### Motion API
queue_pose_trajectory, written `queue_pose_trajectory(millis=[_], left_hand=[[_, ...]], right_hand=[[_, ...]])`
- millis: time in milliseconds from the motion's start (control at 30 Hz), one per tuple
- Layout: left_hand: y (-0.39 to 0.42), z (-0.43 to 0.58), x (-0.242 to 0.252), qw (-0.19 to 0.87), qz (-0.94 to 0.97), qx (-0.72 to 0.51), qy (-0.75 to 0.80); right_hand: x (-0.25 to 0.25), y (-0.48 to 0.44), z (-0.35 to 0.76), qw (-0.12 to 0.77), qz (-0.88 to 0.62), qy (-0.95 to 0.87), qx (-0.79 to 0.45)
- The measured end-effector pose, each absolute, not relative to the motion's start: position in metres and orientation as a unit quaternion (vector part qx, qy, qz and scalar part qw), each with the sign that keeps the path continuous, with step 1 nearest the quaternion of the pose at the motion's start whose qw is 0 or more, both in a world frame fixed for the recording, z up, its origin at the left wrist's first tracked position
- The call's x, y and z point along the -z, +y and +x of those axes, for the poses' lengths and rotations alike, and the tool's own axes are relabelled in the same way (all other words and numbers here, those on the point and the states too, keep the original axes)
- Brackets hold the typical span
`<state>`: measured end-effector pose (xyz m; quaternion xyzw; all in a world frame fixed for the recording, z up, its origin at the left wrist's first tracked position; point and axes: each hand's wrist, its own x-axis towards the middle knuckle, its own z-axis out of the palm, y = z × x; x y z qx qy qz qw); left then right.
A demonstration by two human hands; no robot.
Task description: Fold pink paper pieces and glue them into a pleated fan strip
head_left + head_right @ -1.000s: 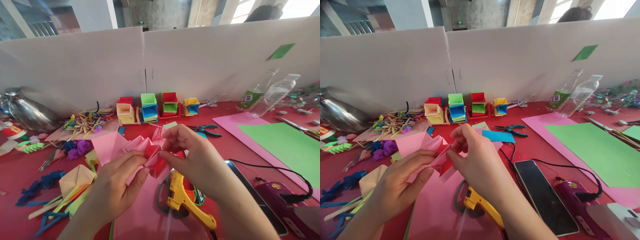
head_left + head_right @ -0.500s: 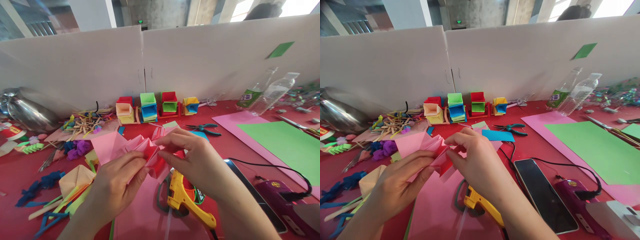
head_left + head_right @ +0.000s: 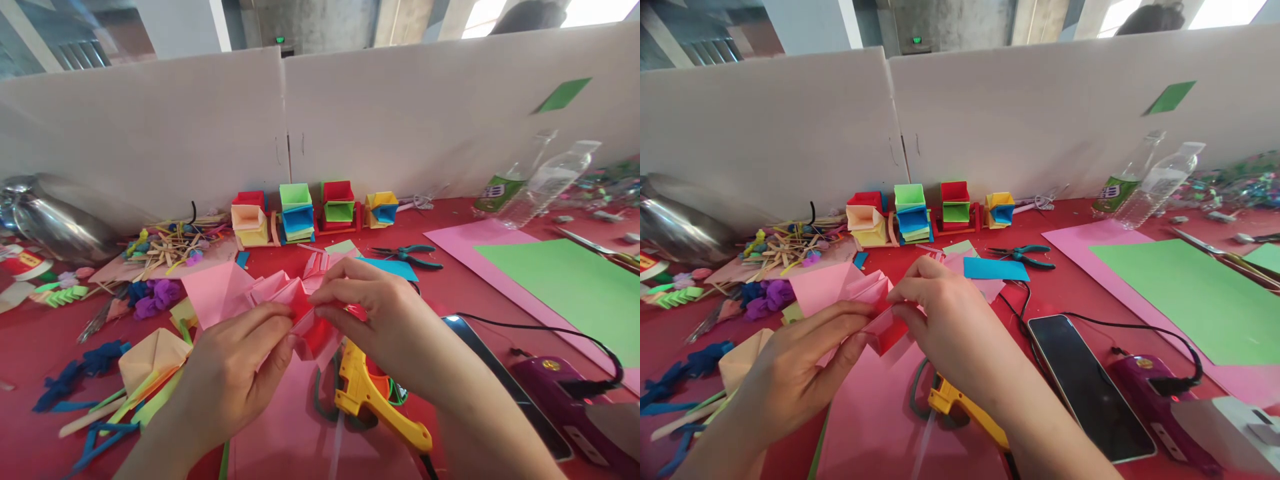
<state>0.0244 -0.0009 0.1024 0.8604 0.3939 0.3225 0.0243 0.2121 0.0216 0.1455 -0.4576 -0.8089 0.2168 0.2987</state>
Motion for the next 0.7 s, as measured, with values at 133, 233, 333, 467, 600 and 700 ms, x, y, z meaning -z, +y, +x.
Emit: queue_pose_trajectory(millis=[133, 233, 333, 467, 600, 700], left_hand=[[-0.001, 0.027, -0.103, -0.010, 0.848, -0.335, 0.411], [-0.001, 0.029, -0.104, -0.052, 0.834, -0.348, 0.426], [-0.001, 0.032, -0.104, -0.070, 0.820, -0.358, 0.441], [-0.001, 0.034, -0.103, -0.063, 0.806, -0.370, 0.457], [-0.001, 0.032, -0.104, -0.041, 0.813, -0.364, 0.453], [-0.002, 0.030, -0.105, -0.038, 0.826, -0.356, 0.436]], right_hand=[[-0.144, 0.022, 0.211, 0.268, -0.480, -0.810, -0.205], [-0.143, 0.021, 0.209, 0.258, -0.489, -0.813, -0.185], [-0.142, 0.019, 0.207, 0.241, -0.496, -0.821, -0.148], [-0.140, 0.014, 0.204, 0.214, -0.491, -0.840, -0.082], [-0.138, 0.011, 0.201, 0.209, -0.476, -0.854, -0.026], [-0.138, 0.011, 0.200, 0.210, -0.463, -0.861, -0.016]])
